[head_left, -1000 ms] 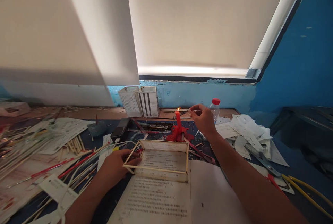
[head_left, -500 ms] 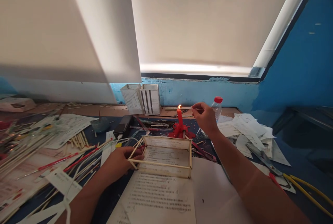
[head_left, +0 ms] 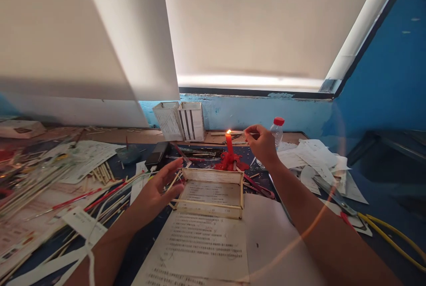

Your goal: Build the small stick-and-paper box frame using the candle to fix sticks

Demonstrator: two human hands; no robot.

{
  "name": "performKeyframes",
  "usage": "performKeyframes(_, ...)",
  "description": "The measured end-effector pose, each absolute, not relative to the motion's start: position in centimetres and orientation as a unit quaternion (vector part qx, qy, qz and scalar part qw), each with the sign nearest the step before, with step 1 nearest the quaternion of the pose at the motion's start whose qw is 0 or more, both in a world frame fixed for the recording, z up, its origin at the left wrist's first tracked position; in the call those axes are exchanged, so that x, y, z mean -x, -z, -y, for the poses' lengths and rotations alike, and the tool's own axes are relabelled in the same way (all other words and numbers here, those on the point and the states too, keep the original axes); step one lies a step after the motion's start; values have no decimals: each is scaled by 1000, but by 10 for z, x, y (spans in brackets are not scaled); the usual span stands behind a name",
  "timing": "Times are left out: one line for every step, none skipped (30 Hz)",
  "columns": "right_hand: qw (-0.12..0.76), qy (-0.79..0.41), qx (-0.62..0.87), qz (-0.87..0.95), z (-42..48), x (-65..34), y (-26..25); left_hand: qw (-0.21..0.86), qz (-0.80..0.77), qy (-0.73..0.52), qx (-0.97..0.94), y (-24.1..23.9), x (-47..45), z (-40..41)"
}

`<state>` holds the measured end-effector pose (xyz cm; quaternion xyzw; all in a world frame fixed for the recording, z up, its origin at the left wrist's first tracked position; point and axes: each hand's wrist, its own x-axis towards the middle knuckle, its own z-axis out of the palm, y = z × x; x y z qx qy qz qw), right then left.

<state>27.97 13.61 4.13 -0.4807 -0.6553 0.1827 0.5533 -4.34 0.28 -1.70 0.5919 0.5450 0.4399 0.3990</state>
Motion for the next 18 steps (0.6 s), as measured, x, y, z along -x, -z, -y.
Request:
performKeyframes(552,-184,480,656,-136,-280,-41,405,-523,-428,-616,19,43,-1)
performKeyframes(552,-185,479,657,-136,-280,-41,409,-504,-421,-634,20,43,0)
performKeyframes(551,-185,479,658,-137,-281,-41,413,-488,-417,-646,21,43,1)
performKeyframes(551,-184,478,658,-137,-281,-40,420,-478,-414,-651,21,43,3)
performKeyframes(551,-184,478,659,-138,-281,-40,426,-472,-411,-654,20,43,4)
performKeyframes(551,-183,478,659,-138,-282,-40,432,-470,-404,-656,19,43,5)
performKeyframes(551,-183,478,659,-139,-282,-39,435,-472,-394,-658,18,43,5)
performKeyframes(551,-182,478,660,-140,-282,-39,436,-477,-383,-660,17,43,6)
performKeyframes(550,-181,479,659,-140,-282,-39,435,-483,-373,-662,15,42,7)
performKeyframes(550,-179,480,659,-140,-282,-39,432,-489,-366,-664,14,42,7)
performKeyframes(550,-178,481,659,-140,-282,-38,428,-494,-362,-665,14,41,7)
performKeyframes(550,-177,482,658,-140,-281,-38,425,-497,-362,-665,14,41,7)
performKeyframes(550,-177,483,658,-140,-281,-38,421,-499,-363,-664,14,41,7)
performKeyframes(550,-176,484,657,-140,-281,-38,417,-500,-366,-665,15,40,7)
performKeyframes(550,-176,485,656,-139,-281,-38,415,-500,-367,-666,16,40,7)
performKeyframes(550,-176,487,655,-139,-280,-38,414,-499,-368,-666,16,40,8)
performKeyframes(550,-175,488,655,-139,-280,-38,414,-500,-369,-665,16,40,8)
performKeyframes(550,-175,488,655,-138,-280,-38,417,-500,-369,-664,16,40,8)
